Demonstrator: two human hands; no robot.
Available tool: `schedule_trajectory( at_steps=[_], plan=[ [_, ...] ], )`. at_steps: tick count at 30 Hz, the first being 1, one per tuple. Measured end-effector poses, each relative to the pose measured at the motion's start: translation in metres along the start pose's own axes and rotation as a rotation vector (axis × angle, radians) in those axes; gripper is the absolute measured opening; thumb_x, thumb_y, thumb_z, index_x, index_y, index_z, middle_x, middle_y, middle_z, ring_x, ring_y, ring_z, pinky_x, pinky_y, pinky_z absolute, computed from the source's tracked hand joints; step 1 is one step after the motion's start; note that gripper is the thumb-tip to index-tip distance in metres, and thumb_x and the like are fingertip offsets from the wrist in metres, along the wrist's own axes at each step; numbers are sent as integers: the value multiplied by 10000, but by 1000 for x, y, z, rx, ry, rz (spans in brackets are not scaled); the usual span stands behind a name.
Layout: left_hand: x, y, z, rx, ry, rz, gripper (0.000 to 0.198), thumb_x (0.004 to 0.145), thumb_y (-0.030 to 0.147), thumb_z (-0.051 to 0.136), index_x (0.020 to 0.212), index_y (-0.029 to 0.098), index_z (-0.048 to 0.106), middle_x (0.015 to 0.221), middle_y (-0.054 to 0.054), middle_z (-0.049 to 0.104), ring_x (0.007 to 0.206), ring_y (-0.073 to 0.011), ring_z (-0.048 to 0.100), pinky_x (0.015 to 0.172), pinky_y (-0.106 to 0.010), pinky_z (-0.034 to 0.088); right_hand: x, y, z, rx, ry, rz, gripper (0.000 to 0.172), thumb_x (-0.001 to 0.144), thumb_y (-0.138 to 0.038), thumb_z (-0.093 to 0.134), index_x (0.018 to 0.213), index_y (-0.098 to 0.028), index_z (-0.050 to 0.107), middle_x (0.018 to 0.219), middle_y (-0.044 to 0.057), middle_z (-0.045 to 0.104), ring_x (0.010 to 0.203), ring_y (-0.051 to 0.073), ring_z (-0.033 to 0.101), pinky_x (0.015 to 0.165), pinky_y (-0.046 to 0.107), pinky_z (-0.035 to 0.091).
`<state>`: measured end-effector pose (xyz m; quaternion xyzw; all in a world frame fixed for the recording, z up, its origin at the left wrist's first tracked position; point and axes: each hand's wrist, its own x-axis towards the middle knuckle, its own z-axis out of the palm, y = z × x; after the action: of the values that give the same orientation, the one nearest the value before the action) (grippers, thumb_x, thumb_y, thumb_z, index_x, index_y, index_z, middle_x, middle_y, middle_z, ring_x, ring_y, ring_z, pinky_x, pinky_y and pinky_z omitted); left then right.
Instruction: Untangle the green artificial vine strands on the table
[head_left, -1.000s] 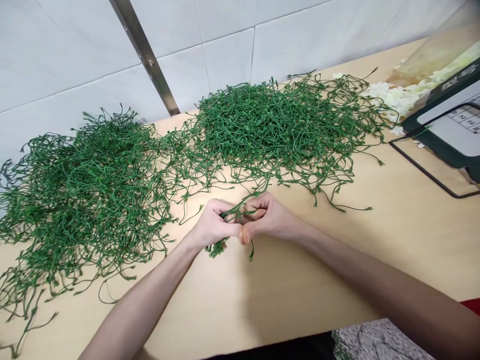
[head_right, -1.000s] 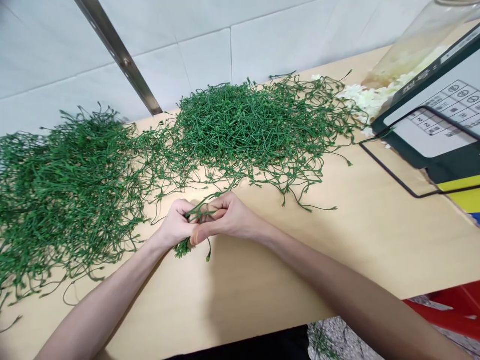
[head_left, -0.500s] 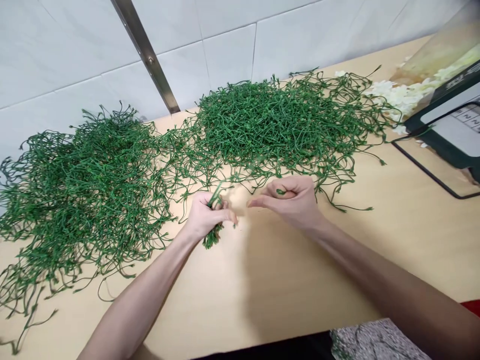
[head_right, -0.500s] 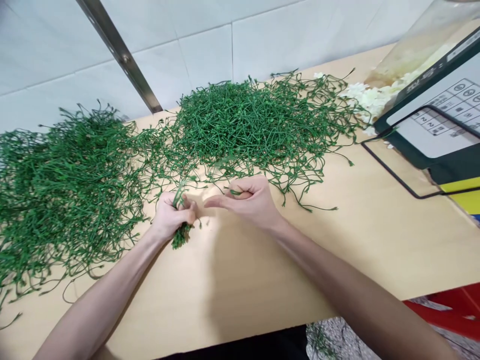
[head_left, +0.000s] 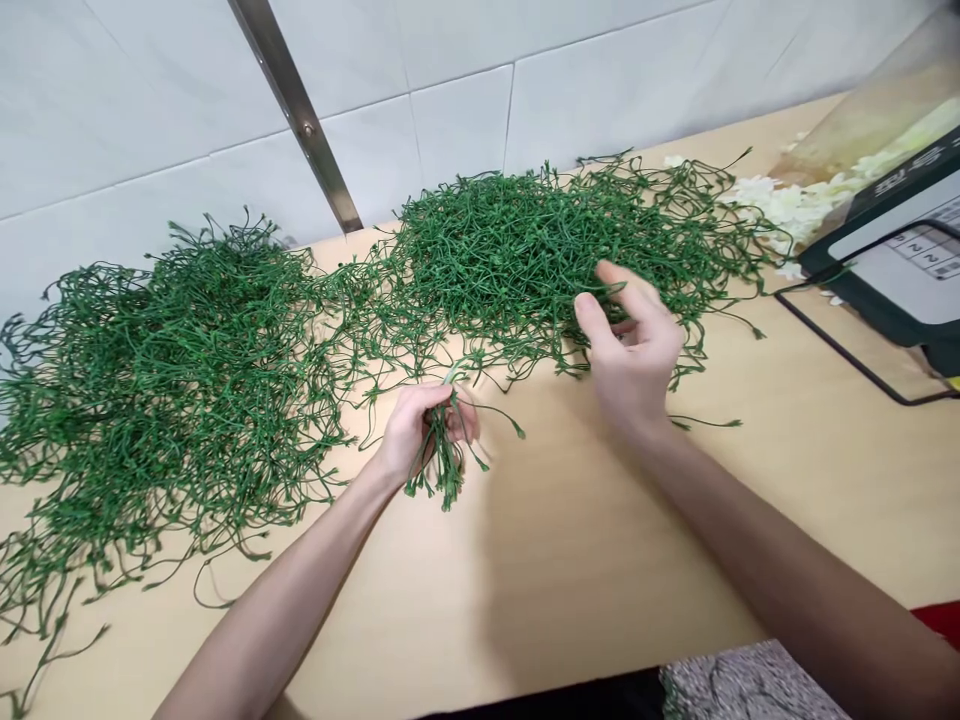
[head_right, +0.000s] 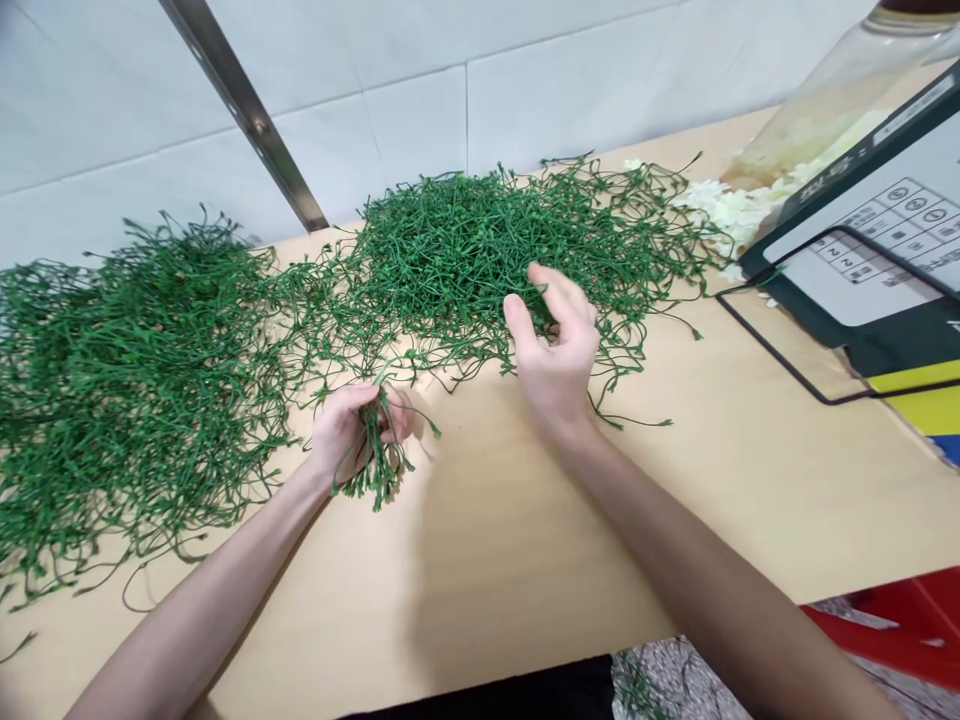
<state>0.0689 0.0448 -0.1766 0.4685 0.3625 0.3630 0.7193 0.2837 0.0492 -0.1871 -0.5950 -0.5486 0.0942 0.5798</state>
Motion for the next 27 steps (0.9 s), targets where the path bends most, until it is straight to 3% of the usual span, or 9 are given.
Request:
schedule_trajectory(
  at_steps=[3,6,8,10,13,15,20,27],
  plan=[
    [1,-2,-1,-34,-9,5,355,760,405,573,609,100,674,584,-72,620,502,-116,455,466,-253,291,5,-4,-3,-116,221,-33,512,787,-443,706,1242,-247,574,1274,149,537,1119,316,530,793,429,462],
    [0,-4,-2,20,15,27,360,789,416,581,693,95,713,600,-42,584,519,-111,450,488,-258,305,1,-20,-4,-10,235,-79,238,829,-416,671,967,-222,673,1013,124,635,901,246,602,703,382,482],
    [0,-5,-2,83,45,30,371,820,431,580,772,98,737,592,-16,537,534,-109,446,510,-258,319,-5,-30,-3,164,52,-16,246,866,-416,627,748,-203,654,744,69,629,671,181,588,595,337,472],
    [-1,-7,-2,123,80,43,376,843,447,582,834,109,746,622,-5,510,556,-104,441,532,-255,330,-11,-37,0,345,-239,117,313,859,-422,637,657,-183,629,591,28,591,523,130,529,492,289,437],
    [0,-9,-2,136,101,98,392,856,473,584,740,127,728,683,-13,497,603,-107,445,570,-256,359,-18,-38,6,515,-641,331,292,785,-427,718,701,-153,667,496,-20,555,401,78,459,371,222,368],
    [0,-10,-3,163,92,122,437,861,489,576,630,134,681,705,-29,497,660,-127,465,605,-263,384,-20,-36,11,598,-817,470,292,717,-409,781,779,-139,689,521,-33,579,363,60,461,328,196,364],
    [0,-8,-4,292,45,162,484,874,511,550,560,146,590,841,-67,524,785,-172,468,697,-296,416,-25,-35,17,792,-942,698,365,575,-311,882,808,-124,671,700,-5,677,343,38,485,305,195,427],
    [-1,-2,-3,426,-55,245,521,902,539,486,544,160,480,812,-40,430,811,-182,436,762,-320,386,-25,-39,17,800,-1053,719,296,571,-256,887,695,-104,665,491,-73,552,346,17,450,319,142,366]
  ],
)
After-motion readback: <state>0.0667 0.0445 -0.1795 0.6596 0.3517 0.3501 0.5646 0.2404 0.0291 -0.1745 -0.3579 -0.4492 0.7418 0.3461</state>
